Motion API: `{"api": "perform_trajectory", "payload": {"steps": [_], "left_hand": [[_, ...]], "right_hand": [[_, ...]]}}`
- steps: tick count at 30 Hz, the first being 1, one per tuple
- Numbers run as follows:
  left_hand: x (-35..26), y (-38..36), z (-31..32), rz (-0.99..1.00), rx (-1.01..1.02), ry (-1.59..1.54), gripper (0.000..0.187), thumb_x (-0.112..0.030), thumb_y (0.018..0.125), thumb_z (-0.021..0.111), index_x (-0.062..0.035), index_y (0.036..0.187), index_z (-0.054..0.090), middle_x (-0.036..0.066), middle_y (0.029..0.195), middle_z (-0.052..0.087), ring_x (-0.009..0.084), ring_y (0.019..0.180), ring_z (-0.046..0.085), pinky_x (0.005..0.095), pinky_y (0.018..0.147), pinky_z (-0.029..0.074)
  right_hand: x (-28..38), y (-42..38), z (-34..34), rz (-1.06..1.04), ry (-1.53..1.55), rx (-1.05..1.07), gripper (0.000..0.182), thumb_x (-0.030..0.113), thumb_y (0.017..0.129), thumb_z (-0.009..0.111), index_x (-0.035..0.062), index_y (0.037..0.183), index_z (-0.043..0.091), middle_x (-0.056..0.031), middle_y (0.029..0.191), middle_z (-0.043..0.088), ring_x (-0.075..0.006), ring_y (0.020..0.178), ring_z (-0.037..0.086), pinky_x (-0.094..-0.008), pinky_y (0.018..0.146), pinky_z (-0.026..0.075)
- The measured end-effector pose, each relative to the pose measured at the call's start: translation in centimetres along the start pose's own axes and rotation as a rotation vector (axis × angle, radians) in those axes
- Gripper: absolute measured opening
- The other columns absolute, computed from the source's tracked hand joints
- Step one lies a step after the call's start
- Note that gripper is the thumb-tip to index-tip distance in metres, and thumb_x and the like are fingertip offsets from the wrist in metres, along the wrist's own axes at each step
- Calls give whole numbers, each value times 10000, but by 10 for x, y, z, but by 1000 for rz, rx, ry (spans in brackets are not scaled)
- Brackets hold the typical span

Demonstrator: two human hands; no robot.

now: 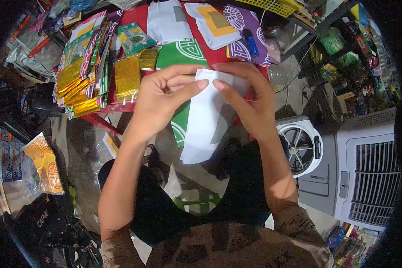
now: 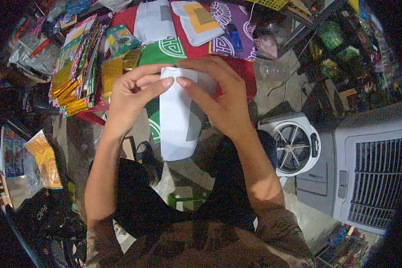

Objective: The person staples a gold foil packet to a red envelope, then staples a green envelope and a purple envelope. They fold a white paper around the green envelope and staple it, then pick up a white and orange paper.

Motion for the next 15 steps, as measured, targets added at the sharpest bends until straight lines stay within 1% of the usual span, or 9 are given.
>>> {"api": "perform_trajectory", "payload": {"steps": [2, 4, 7, 8, 10, 11, 13, 14, 15], "left_hand": [[1, 0, 3, 0, 26, 1, 312, -76, 911, 746, 17, 1200, 675, 89, 999, 753, 80, 888, 675, 226, 792, 533], [0, 0, 5, -16, 50, 24, 293, -83, 916, 742, 16, 1186, 683, 87, 1002, 751, 83, 893, 677, 231, 801, 533], [2, -2, 3, -56, 16, 104, 268, -173, 934, 725, -10, 1147, 714, 35, 971, 743, 75, 873, 661, 245, 814, 525], [3, -3, 2, -76, 13, 92, 277, -191, 944, 710, -6, 1152, 710, 37, 980, 740, 80, 871, 664, 251, 813, 529], [5, -4, 0, -115, 7, 69, 302, -225, 964, 680, 2, 1162, 702, 43, 998, 734, 90, 867, 671, 264, 813, 538], [6, -4, 0, -121, 16, 34, 311, -220, 979, 661, 16, 1178, 693, 66, 1018, 734, 109, 884, 683, 267, 827, 543], [9, -4, 0, -135, 34, -37, 329, -210, 1007, 623, 45, 1209, 674, 113, 1059, 735, 146, 917, 708, 274, 856, 553], [9, -4, 1, -133, 37, -32, 337, -215, 1000, 623, 46, 1207, 671, 110, 1066, 731, 151, 916, 708, 287, 860, 556], [9, -3, 2, -130, 40, -28, 344, -221, 993, 623, 47, 1205, 667, 106, 1073, 728, 156, 914, 708, 301, 863, 559]], "right_hand": [[9, 3, 1, -65, -83, 26, 261, 146, 871, 756, 50, 1113, 739, -119, 1031, 711, -214, 936, 673, -328, 838, 521], [4, 1, 2, -15, -50, 41, 239, 150, 878, 746, 65, 1101, 752, -114, 988, 716, -213, 895, 674, -324, 807, 525], [0, 0, 3, 23, -28, 49, 221, 155, 888, 735, 72, 1092, 760, -106, 953, 719, -204, 849, 670, -317, 771, 529], [-1, 0, 3, 30, -26, 49, 218, 157, 892, 732, 72, 1090, 761, -103, 946, 720, -201, 836, 668, -315, 760, 529], [-4, -1, 3, 151, 1, 78, 217, 111, 886, 738, 42, 1091, 755, -93, 1021, 715, -174, 943, 653, -303, 848, 503], [-7, -2, 3, 211, 15, 92, 218, 88, 883, 741, 26, 1092, 752, -87, 1059, 712, -160, 996, 646, -297, 892, 489], [-3, -1, 1, 131, 7, 64, 213, 115, 893, 725, 58, 1096, 759, -93, 989, 717, -177, 893, 656, -303, 802, 513], [-2, 0, 0, 90, 3, 50, 212, 128, 898, 717, 74, 1097, 762, -96, 954, 720, -185, 842, 661, -306, 757, 525], [0, 1, 0, 55, -16, 50, 213, 122, 900, 713, 74, 1102, 762, -95, 944, 716, -185, 845, 660, -303, 754, 522]]}}
Point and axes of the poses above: each hand's wrist, its own y-axis towards the middle knuckle, its own z-axis out of the palm, x = y × z, the point moved 10 cm from there along y, towards the middle knuckle
